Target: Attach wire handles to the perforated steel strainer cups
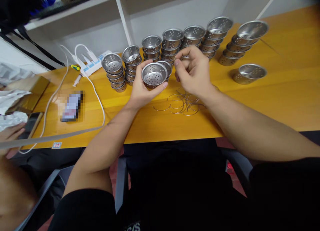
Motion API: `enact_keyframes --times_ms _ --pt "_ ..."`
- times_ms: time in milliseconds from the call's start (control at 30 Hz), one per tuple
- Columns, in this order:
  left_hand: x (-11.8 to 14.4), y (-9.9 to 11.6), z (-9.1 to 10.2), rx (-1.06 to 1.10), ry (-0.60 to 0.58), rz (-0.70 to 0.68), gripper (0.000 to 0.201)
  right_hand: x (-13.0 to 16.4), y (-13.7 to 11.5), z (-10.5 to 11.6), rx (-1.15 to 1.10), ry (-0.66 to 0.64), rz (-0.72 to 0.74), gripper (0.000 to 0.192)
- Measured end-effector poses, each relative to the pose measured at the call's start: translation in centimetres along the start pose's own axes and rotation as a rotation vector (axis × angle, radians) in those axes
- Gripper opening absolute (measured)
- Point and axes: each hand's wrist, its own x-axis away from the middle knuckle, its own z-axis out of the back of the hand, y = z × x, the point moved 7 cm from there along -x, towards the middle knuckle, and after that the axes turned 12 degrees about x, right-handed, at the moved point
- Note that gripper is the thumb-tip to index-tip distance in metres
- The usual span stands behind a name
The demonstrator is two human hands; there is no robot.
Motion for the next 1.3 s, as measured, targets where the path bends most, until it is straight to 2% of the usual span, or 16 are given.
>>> enact_keyframes --times_ms 200,400,533,667,767,1000,1133,1233,1300 --pt "-0.3 1.1 0.1 -0.025 0.009 0.015 0.101 -0.1 -0.7 0.0 -0.021 0.011 0.003 0.063" --pt "0.0 1.9 -0.3 -0.052 -0.045 0.037 0.095 0.0 -5.0 0.5 0.047 -0.053 -0.082 0.057" --pt "0.1 2.0 -0.9 -0.099 -0.097 0.047 0.111 0.3 -6.4 0.2 0.081 -0.111 -0.142 0.058" --pt "0.3 2.2 -1.6 -0.166 -0.164 0.067 0.137 0.5 -6.2 -0.3 0.105 -0.120 -0.162 0.056" --pt "0.2 2.3 -1.8 -0.199 -0.171 0.085 0.145 0.6 -6.1 -0.4 0.137 -0.117 -0.155 0.053" --pt "-0.1 1.8 -1.3 -0.101 -0.105 0.090 0.133 0.6 -5.7 -0.8 0.115 -0.093 -0.087 0.055" --pt "-0.3 2.5 -1.4 -0.086 -0.089 0.114 0.126 0.9 -5.3 -1.3 0.093 -0.067 -0.082 0.053" --pt "-0.6 3.7 -1.4 -0.103 -0.092 0.132 0.116 0.9 -6.5 -1.1 0.096 -0.070 -0.069 0.053" --pt "-0.6 4.1 -1.3 -0.097 -0.103 0.131 0.111 0.5 -7.9 -0.6 0.067 -0.120 -0.044 0.056"
